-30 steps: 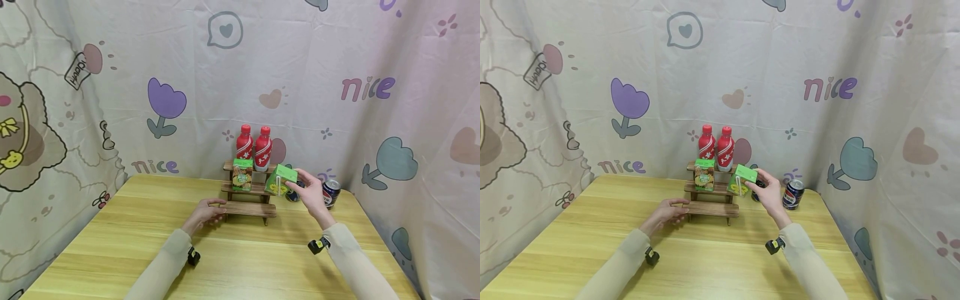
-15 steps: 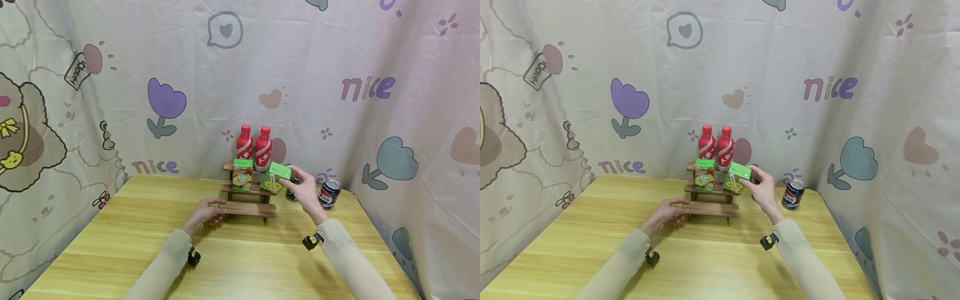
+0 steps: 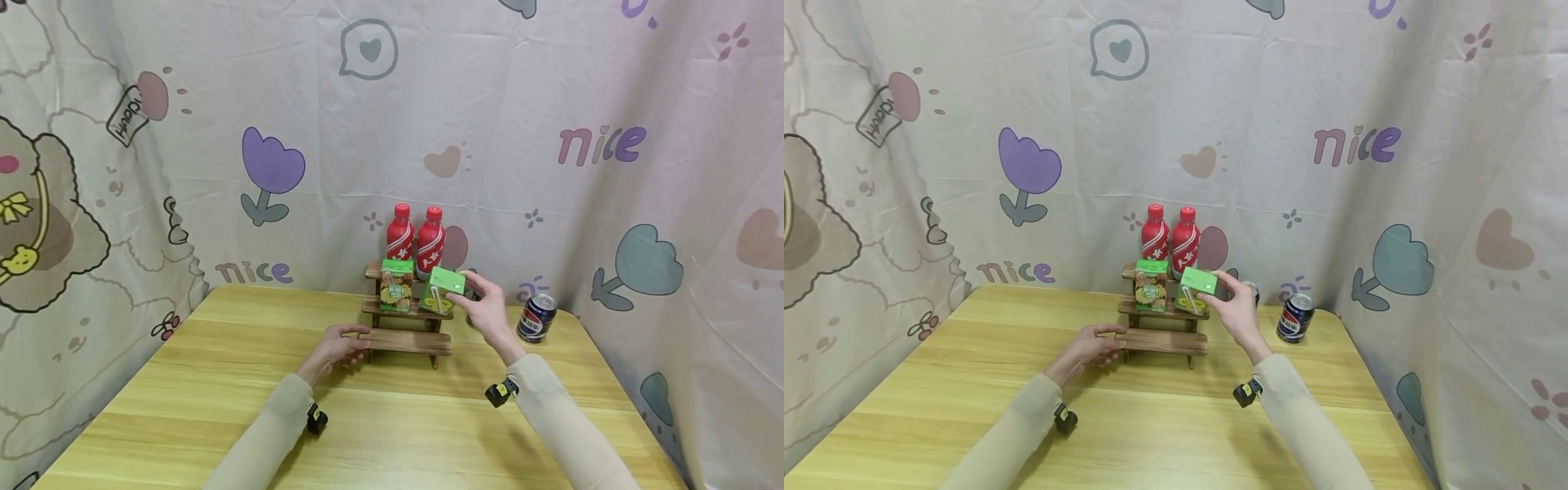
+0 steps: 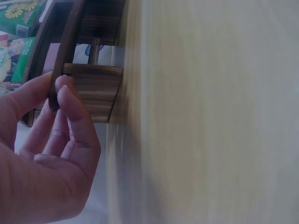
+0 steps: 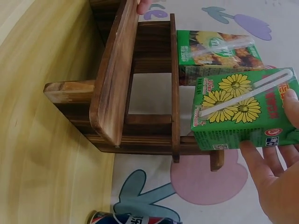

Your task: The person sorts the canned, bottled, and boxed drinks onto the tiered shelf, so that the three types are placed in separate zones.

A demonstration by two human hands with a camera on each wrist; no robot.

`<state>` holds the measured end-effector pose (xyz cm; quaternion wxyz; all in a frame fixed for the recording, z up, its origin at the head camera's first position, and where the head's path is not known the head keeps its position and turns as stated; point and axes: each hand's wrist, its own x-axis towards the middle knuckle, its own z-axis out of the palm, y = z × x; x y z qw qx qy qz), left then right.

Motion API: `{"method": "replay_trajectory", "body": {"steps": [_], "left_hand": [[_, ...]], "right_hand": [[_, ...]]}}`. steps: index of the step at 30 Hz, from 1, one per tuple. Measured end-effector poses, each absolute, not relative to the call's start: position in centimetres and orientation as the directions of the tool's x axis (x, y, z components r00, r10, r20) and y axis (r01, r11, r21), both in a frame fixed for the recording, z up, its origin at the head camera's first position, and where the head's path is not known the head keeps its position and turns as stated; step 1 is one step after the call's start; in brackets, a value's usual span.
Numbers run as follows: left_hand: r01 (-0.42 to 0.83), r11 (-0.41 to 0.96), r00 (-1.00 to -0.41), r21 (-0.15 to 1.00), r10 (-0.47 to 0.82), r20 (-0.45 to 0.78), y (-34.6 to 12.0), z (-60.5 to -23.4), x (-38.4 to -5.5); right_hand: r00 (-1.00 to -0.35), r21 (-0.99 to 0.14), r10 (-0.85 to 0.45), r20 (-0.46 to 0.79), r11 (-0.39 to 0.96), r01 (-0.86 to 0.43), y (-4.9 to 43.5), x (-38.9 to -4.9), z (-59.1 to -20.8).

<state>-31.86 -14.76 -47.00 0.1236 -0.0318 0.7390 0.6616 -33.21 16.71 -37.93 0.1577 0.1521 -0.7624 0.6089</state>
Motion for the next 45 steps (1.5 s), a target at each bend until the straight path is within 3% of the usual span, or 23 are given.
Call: {"method": "replay_trajectory", "body": {"steps": [17,45], "left_hand": [[-0.208,0.128,-0.969,0.97,0.109,-0.222,-14.7,-46.9,-31.9],[-0.21,0.121,-0.967,0.97,0.119,-0.224,-14.7,-47.1,-31.9]], "right_hand": [[-0.935,-0.886,-0.087,0.343,0.303,-0.353,15.3,-33.9,-37.3],[-0.941,-0.828,-0.156,0.301,0.447,-0.339,15.4,-35.8,-36.6]]}}
